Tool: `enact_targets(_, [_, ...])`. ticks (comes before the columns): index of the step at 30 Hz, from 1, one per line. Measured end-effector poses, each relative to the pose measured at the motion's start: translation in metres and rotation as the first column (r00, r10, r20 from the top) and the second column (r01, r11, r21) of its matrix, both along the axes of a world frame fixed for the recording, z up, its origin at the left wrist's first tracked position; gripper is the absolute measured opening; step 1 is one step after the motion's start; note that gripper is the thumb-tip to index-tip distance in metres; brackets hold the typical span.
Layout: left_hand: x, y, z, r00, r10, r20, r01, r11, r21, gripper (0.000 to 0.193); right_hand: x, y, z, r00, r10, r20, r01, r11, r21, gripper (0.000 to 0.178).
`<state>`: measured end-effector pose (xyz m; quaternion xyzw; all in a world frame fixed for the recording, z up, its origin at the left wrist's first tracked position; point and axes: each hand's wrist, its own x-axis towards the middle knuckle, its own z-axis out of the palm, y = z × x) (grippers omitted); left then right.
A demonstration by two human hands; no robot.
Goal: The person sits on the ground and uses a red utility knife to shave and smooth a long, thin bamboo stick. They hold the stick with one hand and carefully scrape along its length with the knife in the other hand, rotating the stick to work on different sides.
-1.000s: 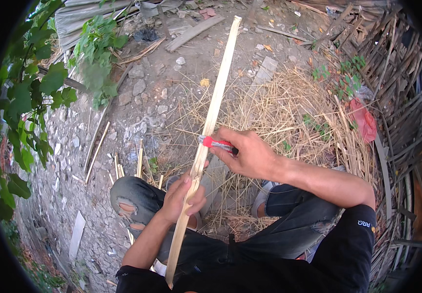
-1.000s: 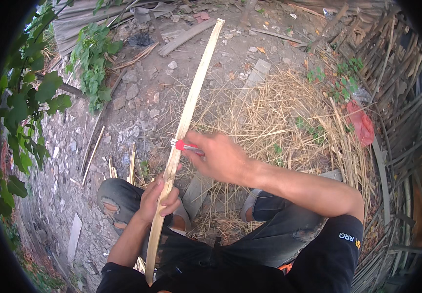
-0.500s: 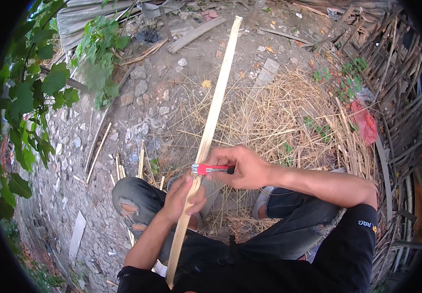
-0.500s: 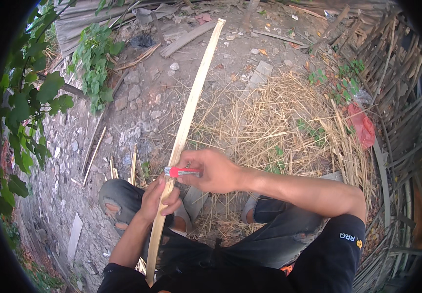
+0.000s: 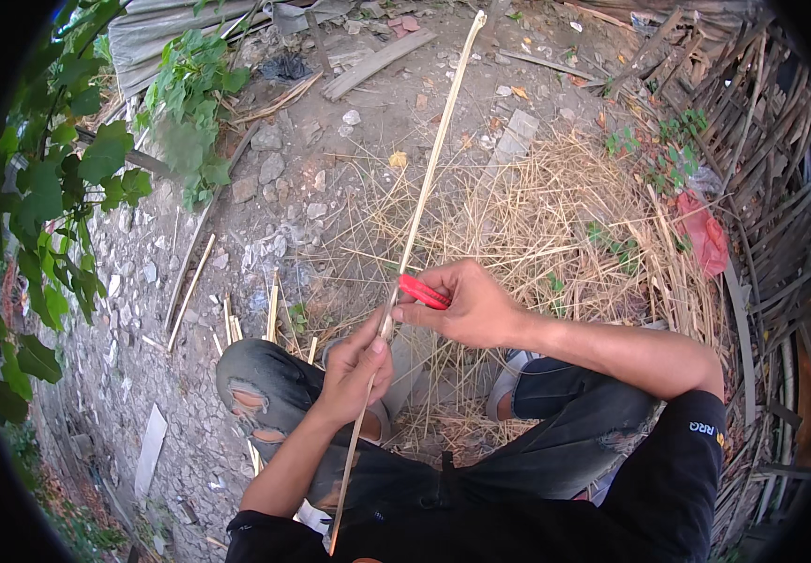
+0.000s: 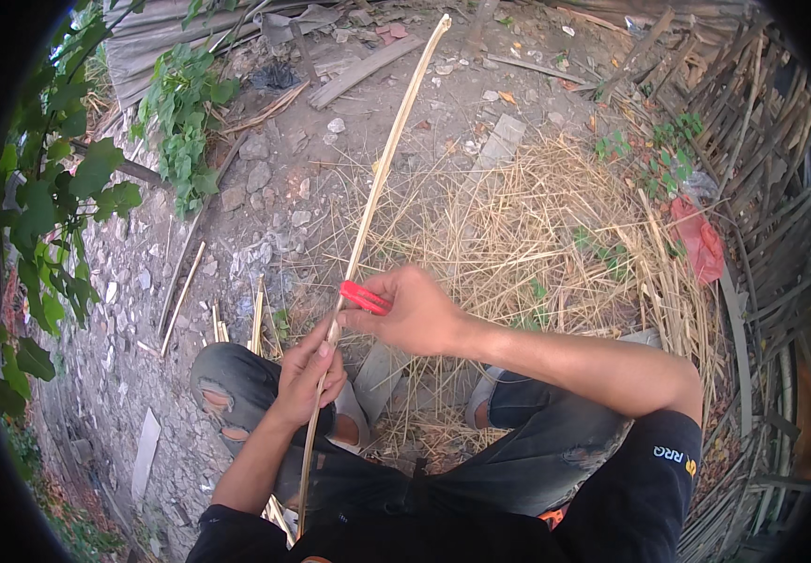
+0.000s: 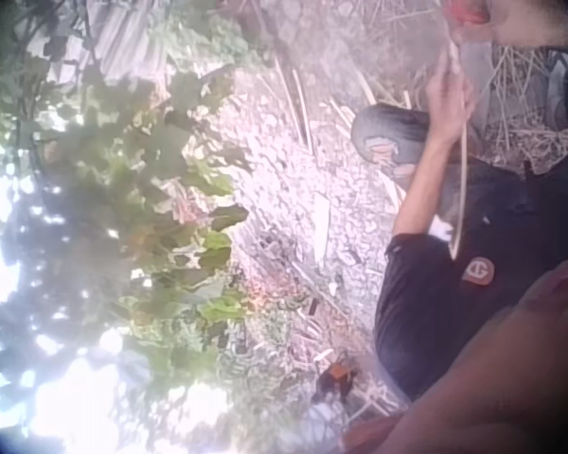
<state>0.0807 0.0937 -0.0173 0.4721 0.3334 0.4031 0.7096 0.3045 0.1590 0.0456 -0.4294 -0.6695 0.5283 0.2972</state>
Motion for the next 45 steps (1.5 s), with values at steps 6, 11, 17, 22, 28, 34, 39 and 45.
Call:
enact_targets(6, [0.003,0.0,0.001,0.998,0.03,-0.058,-0.027,0.999,0.041,0.056,-0.003,0.0,-0.002,0.999,0.048,0.027,-0.047,0.999,-0.021,0.018])
enact_targets(11, [0.002,0.0,-0.005,0.996,0.059,-0.063,-0.057,0.998,0.036,0.056,-0.002,-0.001,-0.01,0.992,0.083,0.097,-0.111,0.934,0.341,0.007])
enact_targets(17, [-0.007,0.013,-0.007,0.959,0.219,-0.183,-0.212,0.976,0.057,0.056,-0.005,-0.012,-0.008,0.901,0.339,0.27,-0.429,0.791,0.436,0.013])
enact_targets(22, [-0.014,0.013,0.007,0.956,0.276,-0.096,-0.279,0.96,-0.029,0.055,-0.002,-0.005,-0.007,0.957,0.204,0.208,-0.276,0.861,0.427,0.024])
enact_targets(28, [-0.016,0.037,0.053,0.935,0.316,-0.163,-0.279,0.936,0.217,0.056,0.007,0.01,0.031,0.962,0.163,0.22,-0.241,0.884,0.401,0.023])
enact_targets(34, [0.021,0.069,0.138,0.933,0.355,-0.066,-0.258,0.784,0.565,0.053,0.021,-0.013,0.108,0.988,-0.135,0.069,0.079,0.849,0.522,0.022])
enact_targets(39, [0.05,0.056,0.207,0.915,0.381,0.136,-0.347,0.567,0.747,0.052,0.036,-0.101,0.12,0.965,-0.009,-0.261,0.04,0.993,0.113,0.022])
enact_targets(45, [0.074,0.031,0.241,0.84,0.288,0.46,-0.534,0.288,0.795,0.054,0.016,-0.188,0.096,0.847,0.477,-0.235,-0.485,0.874,0.029,0.027])
